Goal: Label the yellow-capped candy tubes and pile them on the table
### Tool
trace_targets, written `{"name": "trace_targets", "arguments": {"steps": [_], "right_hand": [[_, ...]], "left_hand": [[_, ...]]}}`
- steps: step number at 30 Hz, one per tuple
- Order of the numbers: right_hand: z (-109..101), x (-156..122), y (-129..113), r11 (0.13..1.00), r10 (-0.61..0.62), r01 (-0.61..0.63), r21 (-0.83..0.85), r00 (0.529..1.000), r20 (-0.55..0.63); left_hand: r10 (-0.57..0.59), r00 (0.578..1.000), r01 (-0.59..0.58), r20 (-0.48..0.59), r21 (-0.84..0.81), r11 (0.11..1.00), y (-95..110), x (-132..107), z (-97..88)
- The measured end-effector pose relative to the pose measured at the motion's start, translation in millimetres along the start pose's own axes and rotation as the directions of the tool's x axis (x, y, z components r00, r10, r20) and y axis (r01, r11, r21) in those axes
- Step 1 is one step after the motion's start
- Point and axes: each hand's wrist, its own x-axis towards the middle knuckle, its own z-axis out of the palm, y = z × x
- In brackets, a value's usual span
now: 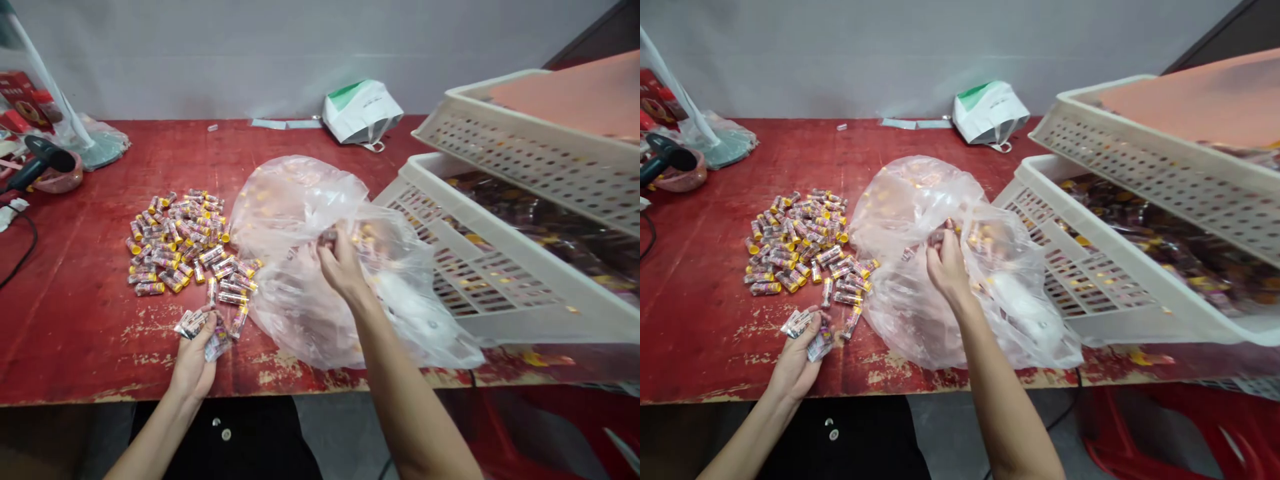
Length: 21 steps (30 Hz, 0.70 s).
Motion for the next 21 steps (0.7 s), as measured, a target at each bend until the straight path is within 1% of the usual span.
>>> {"name": "trace_targets", "arguments": {"steps": [1,2,3,4,5,6,7,8,9,11,12,15,16,17,19,21], "right_hand": [[1.4,-25.1,-15.3,0.999,0.009,-0.01,0.053,0.999,0.035],[6.1,-51.0,-32.0,0.968,0.052,-0.09,0.232,0.985,0.166],[13.9,-75.8,-48.8,0.903,0.103,-0.219,0.369,0.945,0.311],[24.2,-97.7,-64.1,0.818,0.15,-0.352,0.455,0.894,0.423],[35.6,-115.3,-76.8,0.725,0.189,-0.444,0.526,0.864,0.467],[46.7,-127.7,-86.1,0.642,0.233,-0.504,0.577,0.846,0.48],[56.2,-135.1,-91.7,0.579,0.269,-0.538,0.613,0.835,0.48],[63.0,-138.1,-94.0,0.54,0.294,-0.553,0.634,0.83,0.473],[66.6,-137.8,-93.8,0.522,0.306,-0.56,0.644,0.827,0.471],[64.0,-132.6,-89.4,0.533,0.276,-0.555,0.639,0.828,0.489],[58.7,-130.2,-86.9,0.565,0.241,-0.533,0.629,0.837,0.492],[37.3,-133.0,-83.6,0.738,0.111,-0.386,0.553,0.878,0.465],[31.1,-137.6,-84.0,0.785,0.066,-0.331,0.524,0.885,0.46],[26.4,-143.4,-84.9,0.812,0.03,-0.286,0.509,0.892,0.452],[22.0,-155.6,-87.0,0.825,-0.032,-0.213,0.524,0.908,0.419],[22.6,-164.3,-88.1,0.837,-0.105,-0.106,0.538,0.932,0.347]], "left_hand": [[-0.001,1.0,0.001,-0.005,-0.026,1.0,-1.6,-0.2,3.0],[0.007,1.0,-0.008,-0.018,-0.05,0.999,-3.7,-1.0,6.3],[0.022,0.999,-0.024,-0.03,-0.068,0.997,-5.9,-2.3,9.4],[0.039,0.998,-0.042,-0.04,-0.081,0.996,-8.0,-4.0,12.0],[0.056,0.997,-0.06,-0.047,-0.088,0.994,-9.5,-5.9,13.7],[0.075,0.996,-0.079,-0.053,-0.093,0.993,-10.4,-7.7,14.3],[0.09,0.994,-0.095,-0.062,-0.092,0.991,-10.4,-9.4,13.8],[0.097,0.993,-0.103,-0.074,-0.09,0.991,-9.6,-10.7,12.4],[0.094,0.991,-0.102,-0.09,-0.09,0.991,-8.1,-11.7,10.5],[0.082,0.988,-0.096,-0.134,-0.103,0.99,-3.5,-12.7,6.9],[0.072,0.985,-0.091,-0.159,-0.118,0.989,-0.8,-13.0,5.9],[0.037,0.977,-0.071,-0.21,-0.159,0.985,6.3,-13.8,7.5],[0.029,0.976,-0.066,-0.216,-0.166,0.984,7.8,-14.2,9.4],[0.025,0.976,-0.063,-0.217,-0.17,0.983,8.6,-14.6,11.4],[0.029,0.979,-0.063,-0.199,-0.166,0.984,8.6,-15.3,15.0],[0.024,0.985,-0.051,-0.171,-0.158,0.986,7.0,-15.6,16.8]]}}
